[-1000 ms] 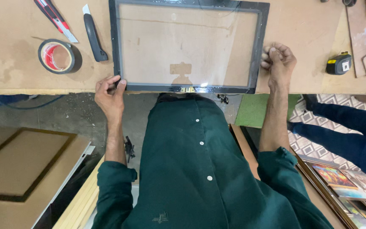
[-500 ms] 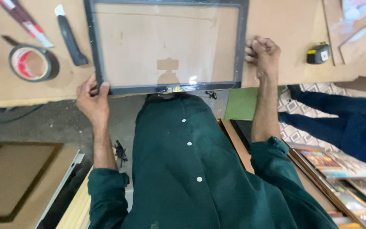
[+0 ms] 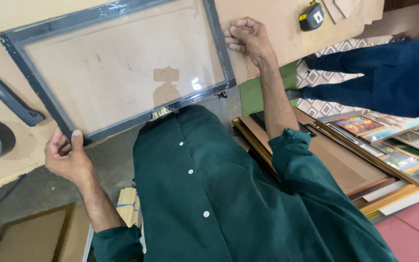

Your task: The person secures a black frame to a backing board using pliers, then places a glass pane into the frame and presses the edges to seat it. The person uses a hammer to tap the frame edges and checks alignment before finishing.

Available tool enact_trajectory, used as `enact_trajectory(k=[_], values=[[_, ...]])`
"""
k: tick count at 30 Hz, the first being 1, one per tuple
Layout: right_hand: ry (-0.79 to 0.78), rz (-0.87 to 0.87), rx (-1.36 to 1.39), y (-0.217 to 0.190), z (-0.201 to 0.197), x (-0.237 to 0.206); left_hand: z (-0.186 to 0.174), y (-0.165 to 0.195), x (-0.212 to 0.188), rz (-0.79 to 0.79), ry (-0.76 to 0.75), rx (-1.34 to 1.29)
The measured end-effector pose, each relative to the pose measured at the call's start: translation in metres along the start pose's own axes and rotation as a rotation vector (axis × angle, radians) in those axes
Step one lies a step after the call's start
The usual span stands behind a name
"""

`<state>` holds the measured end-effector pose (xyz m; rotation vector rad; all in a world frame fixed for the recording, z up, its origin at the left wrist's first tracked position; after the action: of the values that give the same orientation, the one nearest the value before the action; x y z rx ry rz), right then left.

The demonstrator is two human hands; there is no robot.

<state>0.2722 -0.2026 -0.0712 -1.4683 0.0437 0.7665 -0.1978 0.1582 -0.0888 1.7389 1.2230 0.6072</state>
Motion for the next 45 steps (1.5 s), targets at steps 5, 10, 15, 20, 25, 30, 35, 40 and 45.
enact_trajectory(k=[5,10,15,20,25,30,35,40,45], values=[[-0.009,-0.022,-0.017,0.001,0.001,-0.001,0.002,0.001,0.001,-0.003,0.001,-0.033],[-0.034,-0.009,0.016,0.003,0.003,0.001,0.000,-0.003,0.003,0.010,-0.007,-0.078],[-0.036,0.024,-0.005,0.009,-0.002,0.005,0.000,-0.011,0.004,-0.052,0.003,-0.083],[-0.011,0.003,-0.022,0.014,-0.003,0.008,-0.002,-0.004,0.002,-0.021,0.034,-0.022],[0.019,0.027,-0.049,0.018,0.001,0.005,-0.008,0.001,0.005,-0.102,0.096,0.013],[0.032,0.020,0.003,0.019,0.010,-0.001,-0.015,0.018,0.007,-0.038,0.150,0.085],[0.015,0.019,0.059,0.021,0.014,-0.001,-0.021,0.025,0.006,-0.043,0.150,0.161],[0.031,0.009,0.056,0.024,0.011,-0.001,-0.022,0.023,0.005,-0.040,0.113,0.104],[0.051,0.013,0.046,0.028,0.009,-0.002,-0.026,0.005,0.004,-0.093,0.001,-0.063]])
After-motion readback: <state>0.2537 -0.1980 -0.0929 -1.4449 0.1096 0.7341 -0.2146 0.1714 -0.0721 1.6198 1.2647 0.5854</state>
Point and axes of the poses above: each hand's wrist, its own x-axis towards the middle knuckle, its own z-axis out of the palm, y = z × x, the point moved 7 cm from there along x, towards the middle knuckle, and after that the axes turned 5 degrees about x, right-handed, at the moved point
